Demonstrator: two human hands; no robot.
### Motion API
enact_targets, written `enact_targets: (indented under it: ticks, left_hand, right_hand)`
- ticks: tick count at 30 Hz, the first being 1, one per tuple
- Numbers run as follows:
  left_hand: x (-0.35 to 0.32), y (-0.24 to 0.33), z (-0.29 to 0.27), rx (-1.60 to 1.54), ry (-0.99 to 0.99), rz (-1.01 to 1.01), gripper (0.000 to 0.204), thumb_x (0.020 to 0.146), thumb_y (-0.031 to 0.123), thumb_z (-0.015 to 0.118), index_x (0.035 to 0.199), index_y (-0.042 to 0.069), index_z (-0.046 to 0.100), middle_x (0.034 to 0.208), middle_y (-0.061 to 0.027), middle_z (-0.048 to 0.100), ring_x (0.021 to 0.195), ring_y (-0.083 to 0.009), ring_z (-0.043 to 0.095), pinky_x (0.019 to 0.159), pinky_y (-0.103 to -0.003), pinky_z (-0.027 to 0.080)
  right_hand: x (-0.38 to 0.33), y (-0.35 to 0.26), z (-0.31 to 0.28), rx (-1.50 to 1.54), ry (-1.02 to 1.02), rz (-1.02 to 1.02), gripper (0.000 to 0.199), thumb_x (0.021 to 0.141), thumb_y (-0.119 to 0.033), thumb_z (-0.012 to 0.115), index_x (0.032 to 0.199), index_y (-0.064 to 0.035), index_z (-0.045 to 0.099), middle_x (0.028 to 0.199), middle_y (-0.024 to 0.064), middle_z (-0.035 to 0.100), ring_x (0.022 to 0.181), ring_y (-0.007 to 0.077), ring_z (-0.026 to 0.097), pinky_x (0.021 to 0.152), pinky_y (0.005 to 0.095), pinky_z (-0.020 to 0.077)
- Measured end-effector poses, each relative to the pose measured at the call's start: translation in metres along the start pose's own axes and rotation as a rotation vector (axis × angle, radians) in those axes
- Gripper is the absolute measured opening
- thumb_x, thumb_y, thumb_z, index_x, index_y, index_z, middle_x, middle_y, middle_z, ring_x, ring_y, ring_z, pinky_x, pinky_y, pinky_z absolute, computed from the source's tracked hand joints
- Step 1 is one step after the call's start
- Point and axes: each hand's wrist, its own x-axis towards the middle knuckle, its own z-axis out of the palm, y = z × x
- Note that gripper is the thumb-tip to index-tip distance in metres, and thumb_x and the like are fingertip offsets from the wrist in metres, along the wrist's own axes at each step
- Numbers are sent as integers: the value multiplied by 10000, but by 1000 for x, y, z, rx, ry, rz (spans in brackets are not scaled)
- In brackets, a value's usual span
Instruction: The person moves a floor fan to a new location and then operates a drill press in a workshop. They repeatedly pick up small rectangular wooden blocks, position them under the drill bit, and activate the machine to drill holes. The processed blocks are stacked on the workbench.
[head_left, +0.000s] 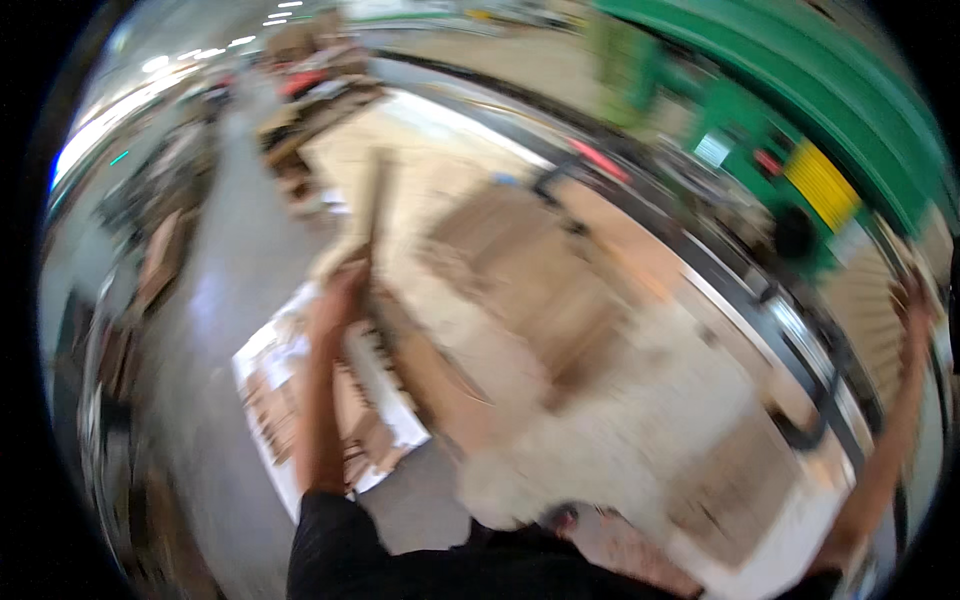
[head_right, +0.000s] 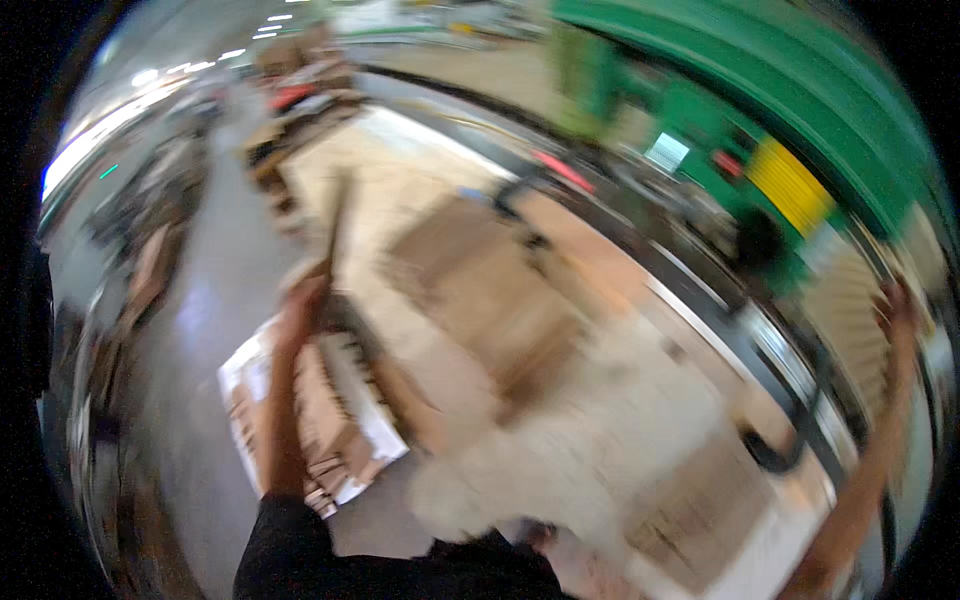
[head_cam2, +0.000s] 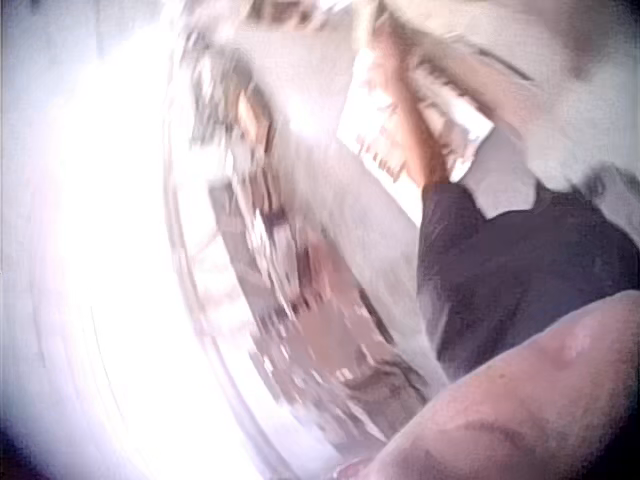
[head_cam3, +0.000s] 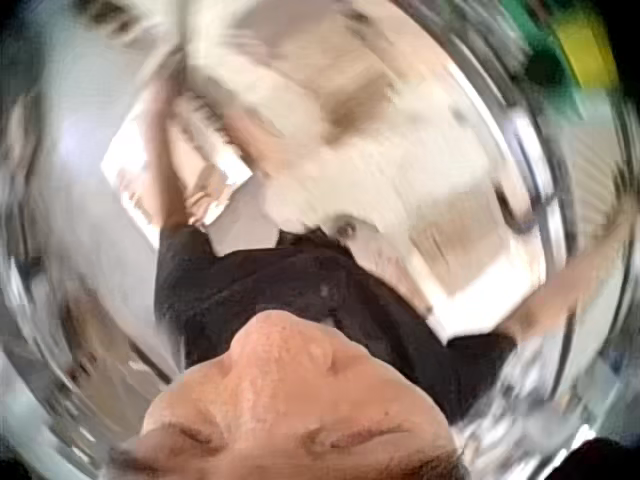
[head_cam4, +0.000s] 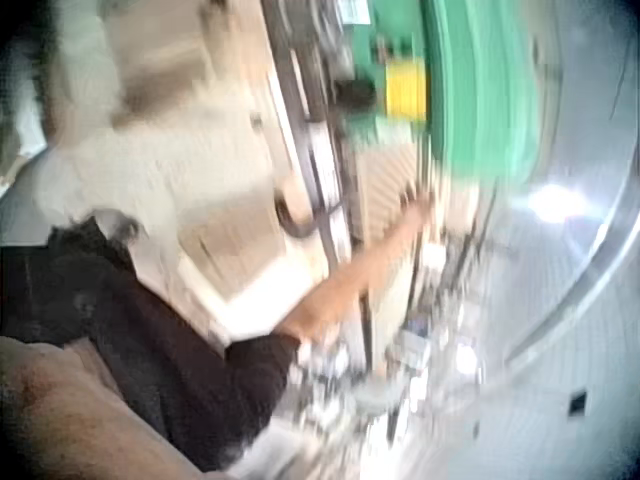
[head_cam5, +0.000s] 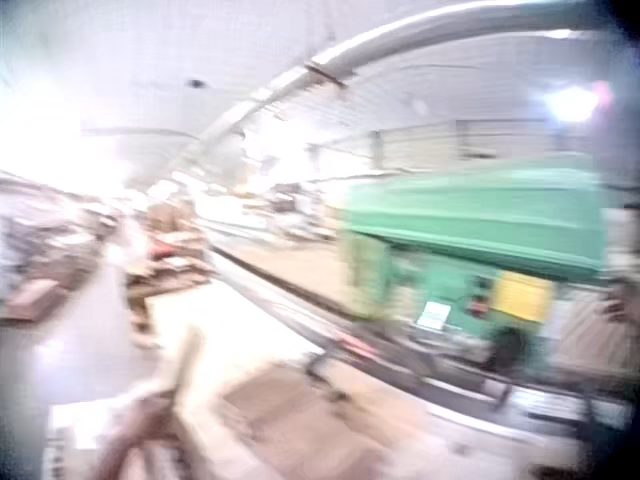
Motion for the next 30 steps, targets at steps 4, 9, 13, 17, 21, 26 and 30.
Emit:
enact_targets:
  ticks: [4,9,13,17,21,26,30]
  left_hand:
    - [-172,218,53,-878,4,121,646,898,216,646,1432,-30,379,1259,-161,594,1020,-214,640,811,-327,554]
    - [-260,283,171,-713,-313,-83,560,891,177,628,1387,-19,457,1213,-127,606,933,-152,623,738,-283,525]
    - [-240,305,273,-558,-718,-109,470,894,155,611,1323,-18,528,1144,-95,637,960,-158,607,873,-324,486]
    - [-219,284,344,-407,-836,-140,418,895,115,578,1286,-31,541,1096,-79,642,956,-163,597,881,-324,481]
    - [-211,312,378,-162,-802,-6,357,882,64,549,1222,-39,581,1062,-74,659,928,-149,604,868,-306,483]
    - [-212,301,412,-350,-844,42,364,875,28,527,1226,-52,580,1079,-90,670,964,-144,604,888,-300,479]
    - [-219,316,412,-315,-833,46,385,915,74,521,1274,-62,553,1141,-116,659,1018,-170,599,931,-319,467]
  right_hand:
    - [-138,-39,-2,109,23,54,502,964,-399,598,1324,-51,567,1210,125,661,1014,225,670,919,346,517]
    - [-266,58,-29,233,142,278,515,959,-401,620,1238,32,599,1095,112,667,916,187,670,810,299,548]
    - [-363,68,-31,362,157,463,532,959,-422,614,1288,-6,572,1135,109,654,942,213,675,823,327,540]
    - [-424,58,17,486,149,533,549,974,-470,568,1290,-21,571,1195,114,643,1011,250,664,856,358,536]
    - [-454,51,43,526,164,535,600,987,-496,525,1324,1,536,1278,133,602,1148,258,605,972,361,478]
    - [-447,43,74,646,167,482,719,983,-536,499,1397,50,440,1414,184,471,1277,293,500,1079,404,394]
    - [-428,19,91,649,110,487,944,947,-688,373,1460,101,299,1503,233,358,1364,336,401,1129,416,320]
